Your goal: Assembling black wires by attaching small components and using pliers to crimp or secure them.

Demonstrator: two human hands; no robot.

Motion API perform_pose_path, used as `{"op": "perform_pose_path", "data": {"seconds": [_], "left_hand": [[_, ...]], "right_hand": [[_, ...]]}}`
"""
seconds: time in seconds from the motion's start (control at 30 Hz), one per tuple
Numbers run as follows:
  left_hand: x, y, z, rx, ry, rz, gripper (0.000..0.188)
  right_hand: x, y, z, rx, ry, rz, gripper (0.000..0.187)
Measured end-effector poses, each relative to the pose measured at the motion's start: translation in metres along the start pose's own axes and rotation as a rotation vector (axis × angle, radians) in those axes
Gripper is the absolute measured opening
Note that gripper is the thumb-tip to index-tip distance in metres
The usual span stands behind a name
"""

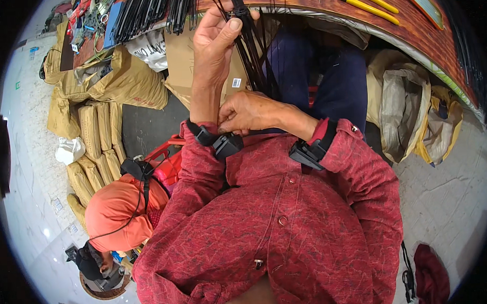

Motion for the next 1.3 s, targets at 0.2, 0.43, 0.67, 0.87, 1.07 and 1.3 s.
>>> {"op": "perform_pose_path", "data": {"seconds": [0.2, 0.43, 0.67, 0.87, 1.07, 1.3], "left_hand": [[-0.009, -0.011, -0.004, 0.015, -0.01, 0.018, 0.035], [-0.013, -0.001, -0.002, 0.001, -0.051, -0.023, 0.034], [-0.02, 0.001, -0.005, -0.004, 0.001, -0.055, 0.034], [-0.013, -0.002, -0.003, 0.019, -0.012, -0.015, 0.035], [-0.005, -0.004, 0.002, 0.022, 0.002, -0.011, 0.033], [-0.001, 0.0, 0.004, 0.012, -0.036, 0.013, 0.032]], "right_hand": [[0.002, -0.013, -0.018, 0.247, -0.263, 0.106, 0.025], [-0.005, 0.003, -0.002, -0.201, -0.176, 0.022, 0.025], [0.011, -0.026, -0.039, 0.289, -0.399, 0.246, 0.02], [0.03, -0.036, -0.069, 0.714, -0.618, 0.42, 0.017], [0.035, -0.014, -0.093, 0.807, -0.858, 0.394, 0.02], [0.033, -0.017, -0.087, 0.887, -0.884, 0.384, 0.022]]}}
Point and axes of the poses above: each hand's wrist, its own x-axis away from the middle knuckle, its own y-axis out of the palm, z = x × y, the point moved 8 cm from there along -x, towards the middle knuckle, and after that the axes turned 14 degrees about -y, right-handed, at the moved point
